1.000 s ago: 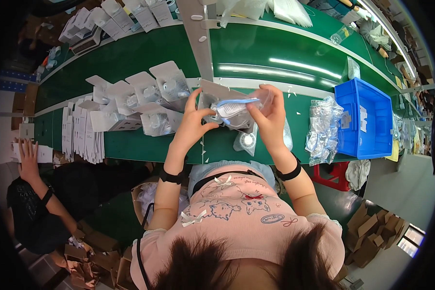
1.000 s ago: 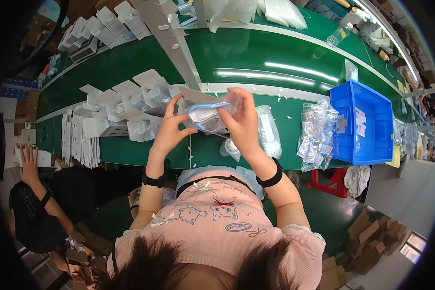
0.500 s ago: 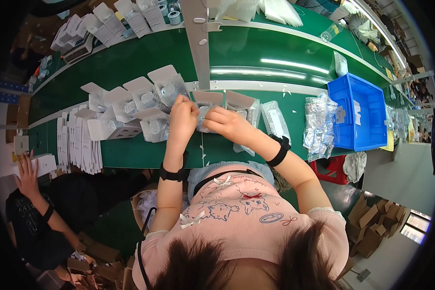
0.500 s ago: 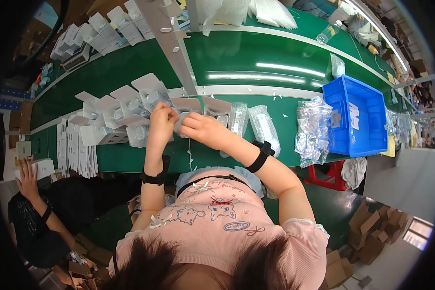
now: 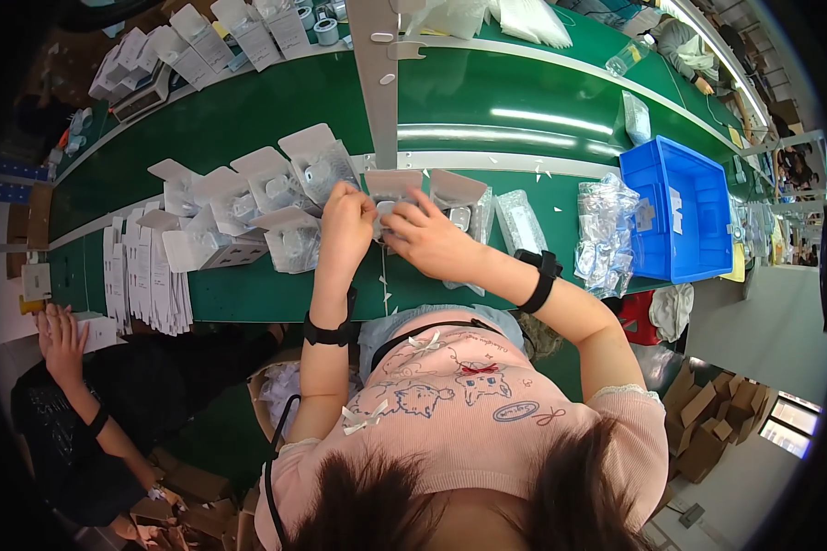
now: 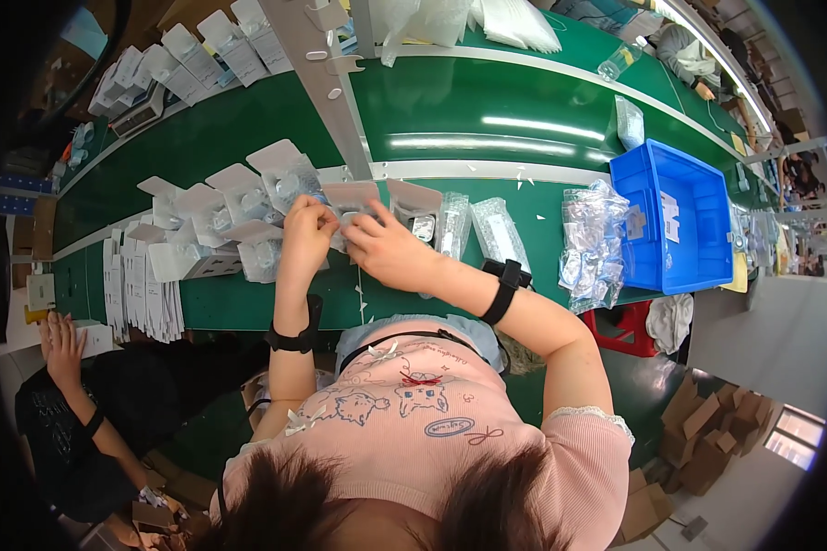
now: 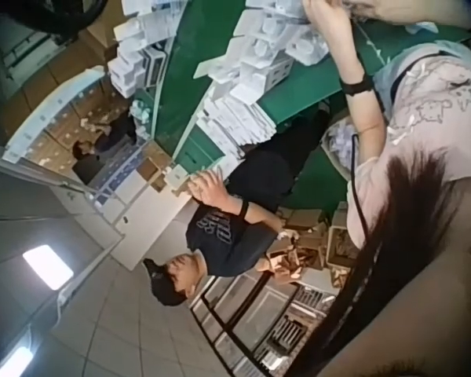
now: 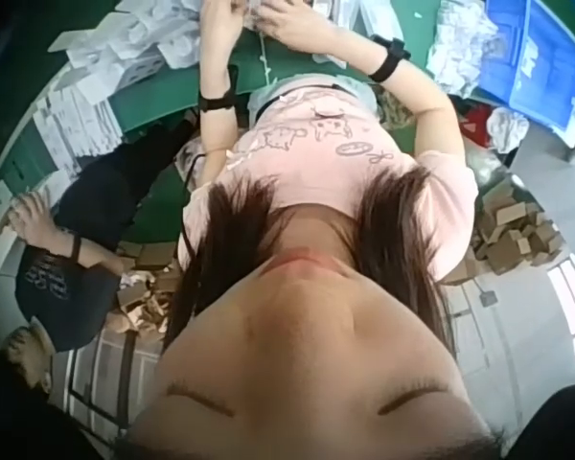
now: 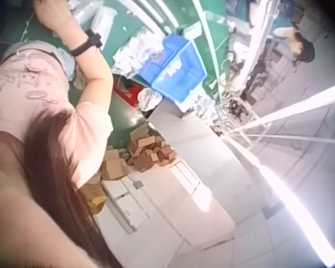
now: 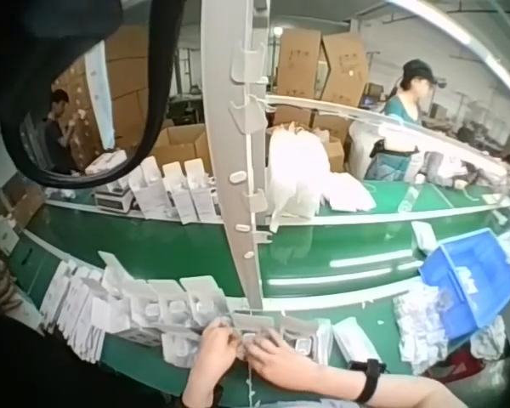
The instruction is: The person packages items by hand, placing a wrapped device and a manual into a white box before folding it closed. They repeat this process for several boxes, occasionally moving materials aside to reach more components.
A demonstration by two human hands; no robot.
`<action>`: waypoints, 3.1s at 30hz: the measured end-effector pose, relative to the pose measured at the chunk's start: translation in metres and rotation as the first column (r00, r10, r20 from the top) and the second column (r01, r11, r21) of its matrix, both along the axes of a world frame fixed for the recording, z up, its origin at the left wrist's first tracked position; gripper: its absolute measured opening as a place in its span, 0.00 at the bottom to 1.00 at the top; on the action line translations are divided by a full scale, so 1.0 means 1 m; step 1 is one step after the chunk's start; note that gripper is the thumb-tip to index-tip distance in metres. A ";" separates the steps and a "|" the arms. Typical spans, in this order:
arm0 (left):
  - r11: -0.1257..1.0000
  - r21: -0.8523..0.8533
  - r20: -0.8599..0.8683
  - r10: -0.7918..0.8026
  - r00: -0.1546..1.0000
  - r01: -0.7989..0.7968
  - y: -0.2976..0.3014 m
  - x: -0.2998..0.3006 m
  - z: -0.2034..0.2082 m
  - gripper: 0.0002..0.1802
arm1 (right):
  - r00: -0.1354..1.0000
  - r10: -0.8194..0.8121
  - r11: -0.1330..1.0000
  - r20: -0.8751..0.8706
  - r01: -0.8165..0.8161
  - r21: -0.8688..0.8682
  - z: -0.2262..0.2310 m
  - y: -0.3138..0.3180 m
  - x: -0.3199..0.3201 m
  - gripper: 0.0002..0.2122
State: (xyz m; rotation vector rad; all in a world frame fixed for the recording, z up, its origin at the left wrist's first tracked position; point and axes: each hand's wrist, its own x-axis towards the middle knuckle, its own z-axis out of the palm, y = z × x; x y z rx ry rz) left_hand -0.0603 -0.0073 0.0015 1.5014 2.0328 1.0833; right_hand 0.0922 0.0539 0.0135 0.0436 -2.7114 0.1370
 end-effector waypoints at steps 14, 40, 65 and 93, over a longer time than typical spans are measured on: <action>0.999 -0.035 -0.050 -0.004 0.999 0.002 -0.007 0.009 0.000 0.04 | 0.904 -0.337 0.921 0.264 0.374 -0.104 -0.013 -0.043 0.005 0.15; 0.817 0.424 -0.451 -0.182 0.874 0.390 -0.001 0.122 0.041 0.15 | 0.067 -0.997 0.043 0.035 0.886 -0.462 -0.163 0.066 0.301 0.19; 0.998 0.062 -0.036 -0.028 0.999 0.030 0.016 0.075 0.008 0.05 | 0.802 -0.402 0.846 -0.442 0.140 -0.515 -0.014 -0.012 0.081 0.12; 0.993 0.100 0.177 -0.078 0.981 0.061 0.011 0.064 0.007 0.04 | 0.871 -0.166 0.972 -0.462 0.066 -0.225 -0.013 0.002 0.080 0.12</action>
